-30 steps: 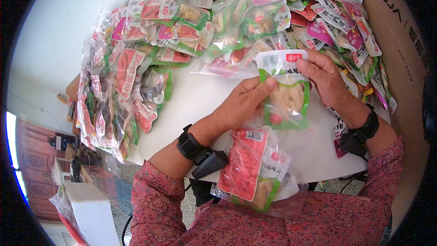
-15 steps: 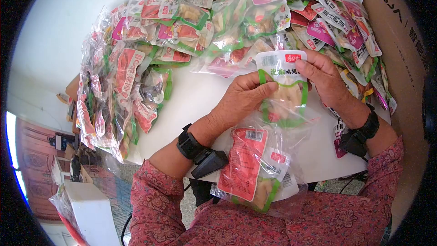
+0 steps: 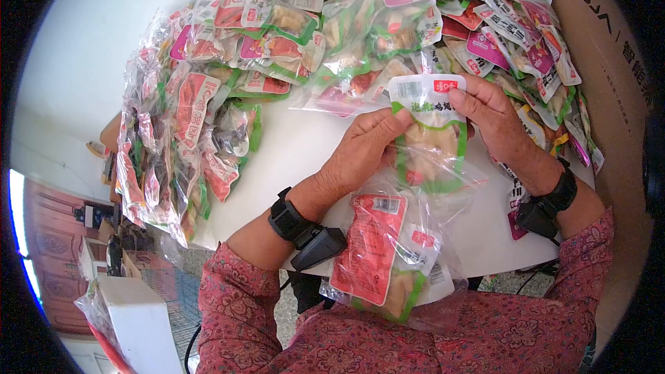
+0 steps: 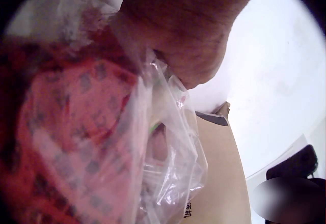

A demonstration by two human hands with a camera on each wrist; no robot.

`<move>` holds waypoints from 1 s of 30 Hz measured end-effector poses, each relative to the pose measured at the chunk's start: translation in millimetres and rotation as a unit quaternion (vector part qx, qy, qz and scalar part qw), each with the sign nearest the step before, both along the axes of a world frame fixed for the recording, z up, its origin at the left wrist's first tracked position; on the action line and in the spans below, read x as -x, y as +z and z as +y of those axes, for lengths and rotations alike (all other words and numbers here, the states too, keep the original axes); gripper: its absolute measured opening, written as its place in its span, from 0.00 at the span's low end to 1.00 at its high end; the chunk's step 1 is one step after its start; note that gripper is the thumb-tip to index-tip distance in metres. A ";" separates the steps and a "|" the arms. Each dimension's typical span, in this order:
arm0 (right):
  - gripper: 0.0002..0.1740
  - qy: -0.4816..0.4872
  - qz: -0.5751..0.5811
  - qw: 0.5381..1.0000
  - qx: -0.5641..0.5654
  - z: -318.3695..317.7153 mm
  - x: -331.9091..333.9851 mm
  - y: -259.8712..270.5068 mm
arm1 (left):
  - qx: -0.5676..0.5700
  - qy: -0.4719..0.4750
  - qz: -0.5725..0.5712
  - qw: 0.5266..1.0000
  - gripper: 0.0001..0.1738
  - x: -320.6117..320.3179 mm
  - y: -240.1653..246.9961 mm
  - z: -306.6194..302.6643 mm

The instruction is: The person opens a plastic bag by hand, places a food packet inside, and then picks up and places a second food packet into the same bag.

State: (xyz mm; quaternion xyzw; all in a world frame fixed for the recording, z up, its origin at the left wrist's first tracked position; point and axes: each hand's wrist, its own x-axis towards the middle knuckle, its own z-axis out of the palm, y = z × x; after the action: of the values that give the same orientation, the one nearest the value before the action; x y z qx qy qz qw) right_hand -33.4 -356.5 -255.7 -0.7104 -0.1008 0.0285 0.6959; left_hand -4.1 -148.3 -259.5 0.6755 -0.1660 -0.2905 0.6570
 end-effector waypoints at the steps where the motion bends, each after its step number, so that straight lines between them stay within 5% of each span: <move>1: 0.14 -0.003 0.005 1.000 0.000 0.2 0.0 -0.1 | 0.003 -0.001 -0.006 1.000 0.19 -0.6 -0.9 0.4; 8: 0.14 0.012 0.009 1.000 -0.024 1.3 -0.8 -0.4 | 0.003 -0.013 -0.046 0.999 0.16 -1.0 0.3 1.3; 17: 0.14 0.002 -0.008 0.999 -0.034 1.6 -4.6 -8.0 | 0.021 -0.012 0.055 0.998 0.11 1.6 5.5 1.9; 23: 0.14 -0.040 0.002 0.997 -0.063 3.9 -2.2 -3.1 | 0.123 -0.126 -0.012 0.984 0.19 -0.9 -12.6 -4.4; 25: 0.15 -0.074 -0.001 0.997 0.008 0.2 -1.3 3.3 | 0.130 -0.169 0.030 0.976 0.27 1.2 -4.8 -5.1; 30: 0.15 -0.089 -0.013 0.995 -0.051 1.8 -8.3 -8.3 | 0.107 -0.173 0.010 0.979 0.28 0.0 -6.0 -5.1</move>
State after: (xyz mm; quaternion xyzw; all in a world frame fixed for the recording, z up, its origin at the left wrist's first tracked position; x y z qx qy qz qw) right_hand -25.1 -354.7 -263.9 -0.6808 -0.0476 -0.0480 0.7293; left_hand -4.0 -153.3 -265.5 0.5597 -0.3043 -0.3873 0.6665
